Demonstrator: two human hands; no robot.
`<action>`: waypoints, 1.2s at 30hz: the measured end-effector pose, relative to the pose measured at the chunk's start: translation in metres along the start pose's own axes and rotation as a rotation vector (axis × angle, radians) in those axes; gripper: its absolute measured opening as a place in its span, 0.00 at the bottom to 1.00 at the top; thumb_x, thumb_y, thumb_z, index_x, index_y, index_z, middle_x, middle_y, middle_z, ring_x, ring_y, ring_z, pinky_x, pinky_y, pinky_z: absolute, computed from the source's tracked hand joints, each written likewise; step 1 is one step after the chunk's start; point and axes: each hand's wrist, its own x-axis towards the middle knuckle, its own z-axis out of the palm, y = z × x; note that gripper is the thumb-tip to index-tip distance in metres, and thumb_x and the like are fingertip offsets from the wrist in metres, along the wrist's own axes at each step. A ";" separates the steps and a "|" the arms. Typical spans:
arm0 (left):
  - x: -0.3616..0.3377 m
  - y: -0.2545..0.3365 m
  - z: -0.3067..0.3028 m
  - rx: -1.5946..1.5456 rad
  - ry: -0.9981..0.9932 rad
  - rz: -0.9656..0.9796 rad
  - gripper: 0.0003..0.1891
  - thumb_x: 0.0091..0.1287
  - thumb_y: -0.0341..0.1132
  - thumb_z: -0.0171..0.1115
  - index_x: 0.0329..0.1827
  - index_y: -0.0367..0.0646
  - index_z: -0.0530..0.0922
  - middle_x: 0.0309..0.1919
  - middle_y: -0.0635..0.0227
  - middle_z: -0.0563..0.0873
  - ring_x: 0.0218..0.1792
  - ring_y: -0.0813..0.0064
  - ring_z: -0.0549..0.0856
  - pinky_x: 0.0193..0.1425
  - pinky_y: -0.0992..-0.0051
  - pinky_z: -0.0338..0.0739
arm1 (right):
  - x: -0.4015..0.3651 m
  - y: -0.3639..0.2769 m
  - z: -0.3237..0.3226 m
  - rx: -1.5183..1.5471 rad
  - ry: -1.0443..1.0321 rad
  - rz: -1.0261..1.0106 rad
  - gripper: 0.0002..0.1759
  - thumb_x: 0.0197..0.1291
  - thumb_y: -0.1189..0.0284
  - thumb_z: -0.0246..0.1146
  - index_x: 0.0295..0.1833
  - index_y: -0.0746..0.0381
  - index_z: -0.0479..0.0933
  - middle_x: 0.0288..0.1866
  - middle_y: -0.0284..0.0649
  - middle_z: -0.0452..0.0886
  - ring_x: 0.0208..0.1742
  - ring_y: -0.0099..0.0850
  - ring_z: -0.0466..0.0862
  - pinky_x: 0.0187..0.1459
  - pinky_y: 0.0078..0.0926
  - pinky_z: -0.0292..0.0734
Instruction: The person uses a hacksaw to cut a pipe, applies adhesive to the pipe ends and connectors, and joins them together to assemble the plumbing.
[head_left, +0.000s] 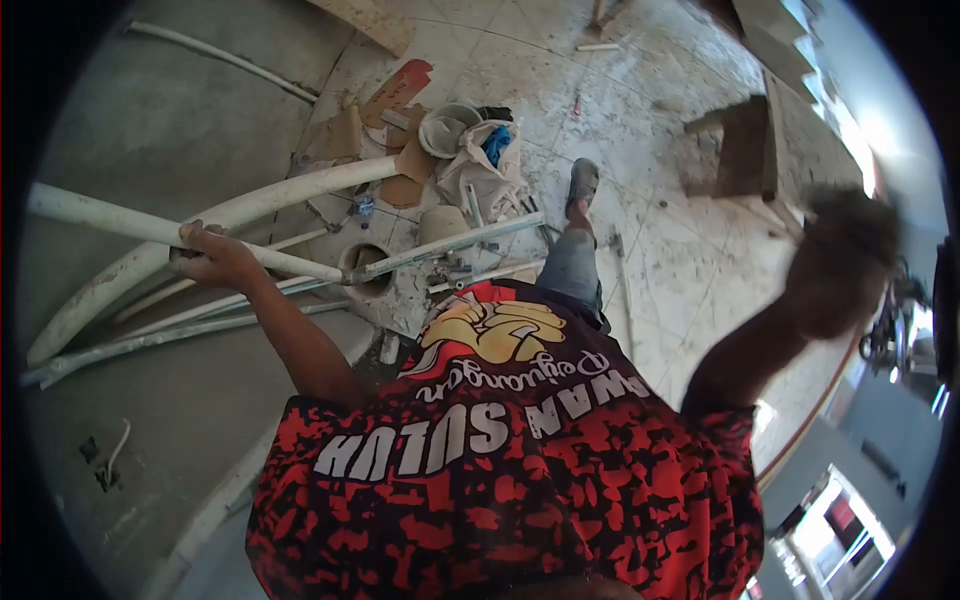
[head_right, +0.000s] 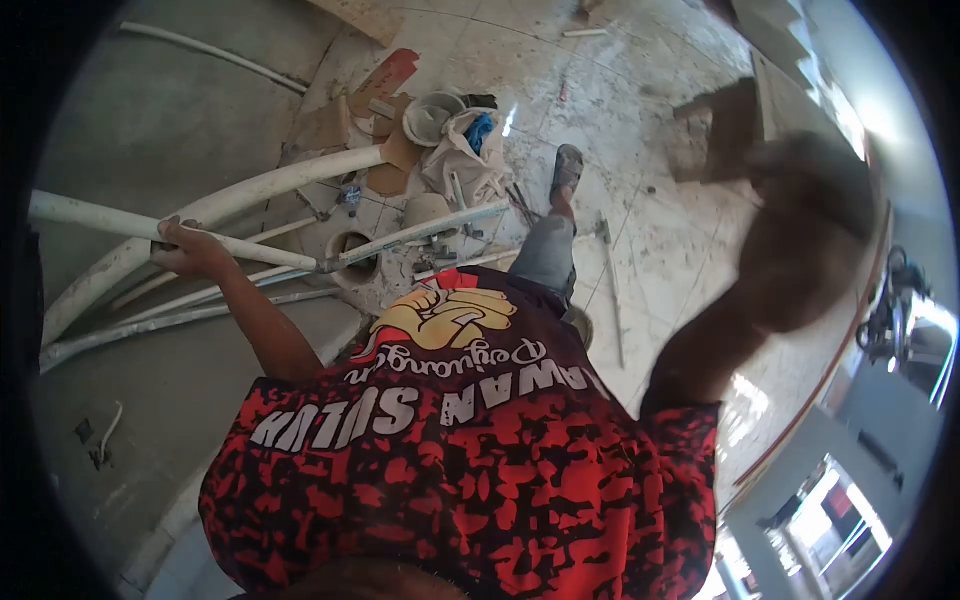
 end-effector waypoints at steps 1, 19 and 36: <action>-0.006 0.001 0.006 0.037 0.036 0.013 0.20 0.68 0.40 0.51 0.47 0.27 0.64 0.34 0.55 0.77 0.28 0.71 0.80 0.29 0.78 0.78 | 0.037 0.008 -0.015 0.042 -0.020 -0.008 0.14 0.62 0.68 0.53 0.35 0.70 0.73 0.39 0.49 0.80 0.36 0.40 0.81 0.36 0.34 0.78; -0.151 0.142 0.046 0.503 0.635 0.029 0.17 0.68 0.41 0.54 0.41 0.30 0.72 0.26 0.61 0.76 0.24 0.72 0.76 0.28 0.73 0.72 | 0.380 0.231 -0.046 0.524 -1.250 -1.112 0.38 0.61 0.51 0.53 0.68 0.50 0.41 0.59 0.35 0.69 0.44 0.30 0.76 0.46 0.30 0.72; -0.283 0.163 0.057 0.729 0.997 -0.120 0.20 0.71 0.41 0.49 0.53 0.30 0.66 0.35 0.56 0.75 0.35 0.64 0.75 0.40 0.68 0.71 | 0.460 0.267 -0.012 0.550 -0.607 -1.243 0.27 0.61 0.58 0.52 0.59 0.57 0.51 0.54 0.39 0.72 0.43 0.32 0.77 0.46 0.31 0.73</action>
